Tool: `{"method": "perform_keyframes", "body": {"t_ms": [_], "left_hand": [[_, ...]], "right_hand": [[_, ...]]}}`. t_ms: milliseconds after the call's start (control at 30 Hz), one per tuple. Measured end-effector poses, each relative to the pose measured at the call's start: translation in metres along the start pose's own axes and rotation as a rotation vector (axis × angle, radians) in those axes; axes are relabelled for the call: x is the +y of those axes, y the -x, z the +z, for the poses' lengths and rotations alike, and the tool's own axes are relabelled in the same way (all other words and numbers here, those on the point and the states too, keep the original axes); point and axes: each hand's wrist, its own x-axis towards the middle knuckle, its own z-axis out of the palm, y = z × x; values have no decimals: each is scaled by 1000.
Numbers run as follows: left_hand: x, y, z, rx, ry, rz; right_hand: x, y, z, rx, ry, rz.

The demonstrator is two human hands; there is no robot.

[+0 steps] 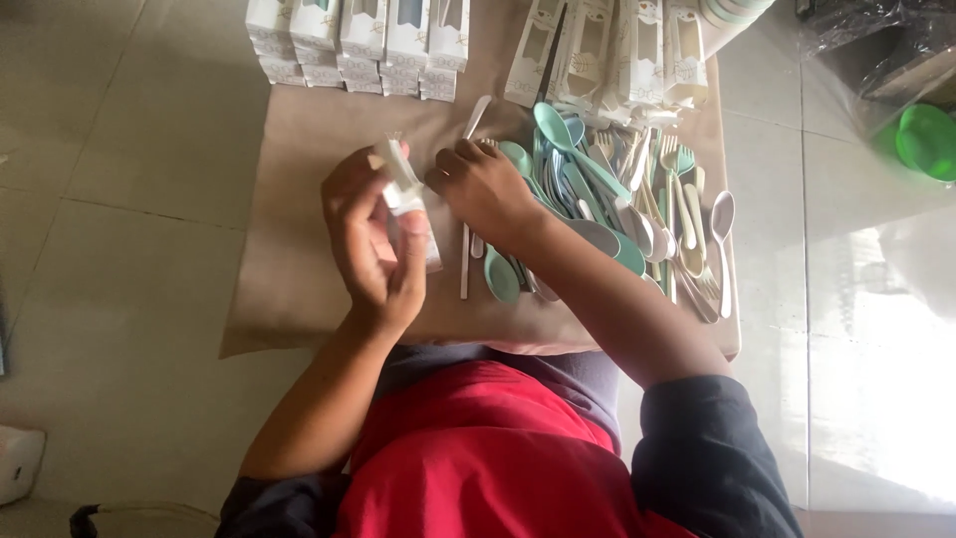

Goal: The person is individually packing plastic spoons and forks into small cardboard sleeves or boxes on a work surface.

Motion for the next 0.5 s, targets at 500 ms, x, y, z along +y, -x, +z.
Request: {"method": "perform_keyframes", "body": {"t_ms": [500], "left_hand": [[-5, 2, 16, 278, 252, -119]], "right_hand": [[-5, 60, -119, -64, -291, 572]]}}
